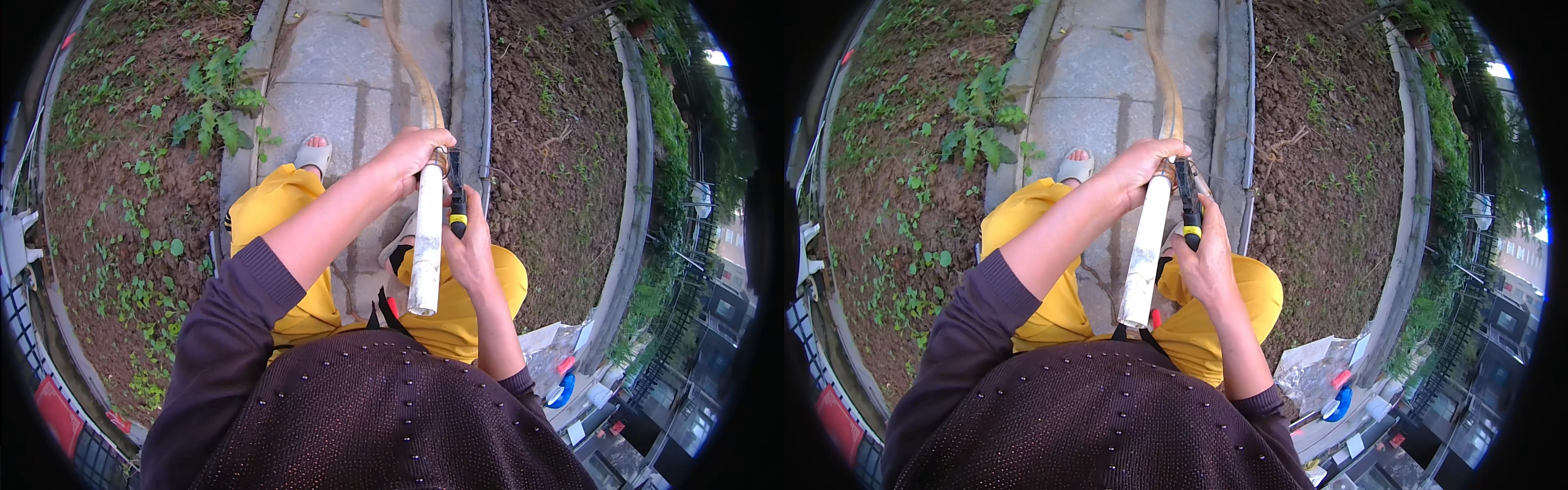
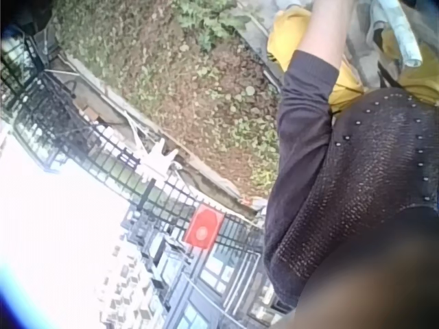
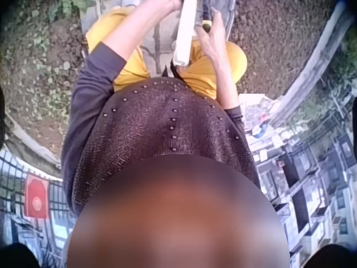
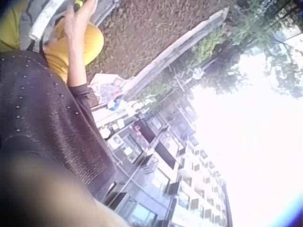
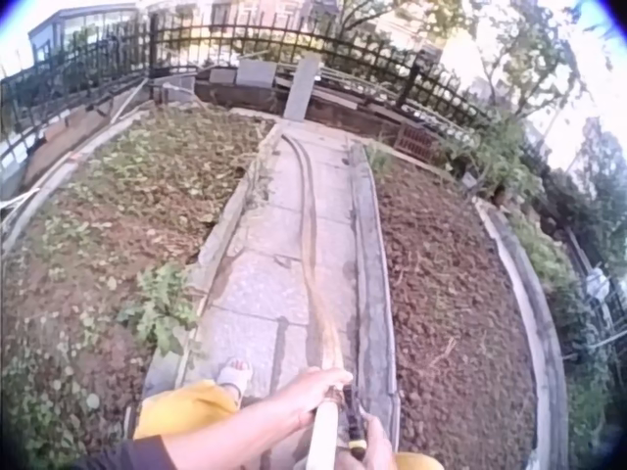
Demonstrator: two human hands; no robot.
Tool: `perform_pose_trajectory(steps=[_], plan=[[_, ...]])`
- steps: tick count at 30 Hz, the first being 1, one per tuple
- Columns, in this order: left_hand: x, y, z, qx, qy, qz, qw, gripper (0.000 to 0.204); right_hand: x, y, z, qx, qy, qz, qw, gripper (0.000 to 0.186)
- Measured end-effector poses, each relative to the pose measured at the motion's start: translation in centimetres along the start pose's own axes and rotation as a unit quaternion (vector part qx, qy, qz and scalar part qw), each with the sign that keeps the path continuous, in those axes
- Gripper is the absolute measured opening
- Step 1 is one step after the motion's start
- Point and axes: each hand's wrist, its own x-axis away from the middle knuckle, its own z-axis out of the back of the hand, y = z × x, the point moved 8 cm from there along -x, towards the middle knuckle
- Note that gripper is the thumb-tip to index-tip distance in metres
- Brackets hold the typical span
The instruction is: The person uses pliers to cut a string binding a white PVC pipe segment to a wooden stick. After cutting the string, the person removes the pipe from the stick and sets the pliers down.
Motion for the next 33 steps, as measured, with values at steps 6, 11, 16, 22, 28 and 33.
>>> perform_pose_trajectory(steps=[6, 11, 16, 22, 28, 33], plan=[[0.3, 0.0, 0.1, 0.004, 0.019, 0.019, 1.0, 0.013, -0.3, -1.0, 0.5, 0.025, -0.022, 0.057, 0.998, 0.068], [0.3, 0.3, 0.1, -0.002, 0.008, 0.019, 1.0, 0.013, -0.4, -4.2, 1.5, 0.167, 0.0, 0.147, 0.975, 0.065], [0.6, 0.6, 0.1, -0.008, 0.002, 0.02, 1.0, 0.012, -0.7, -5.2, 2.1, 0.275, -0.003, 0.129, 0.953, 0.051], [1.0, 0.9, -0.1, -0.011, 0.003, 0.024, 1.0, 0.013, -0.7, -4.6, 2.7, 0.298, -0.001, 0.081, 0.951, 0.049], [1.3, 1.2, -0.1, -0.005, 0.0, 0.024, 1.0, 0.012, -0.3, -4.6, 2.4, 0.237, -0.051, -0.013, 0.97, 0.051], [1.2, 1.2, -0.2, 0.0, 0.005, 0.023, 1.0, 0.011, -0.4, -5.1, 2.4, 0.223, 0.011, 0.078, 0.972, 0.059]])
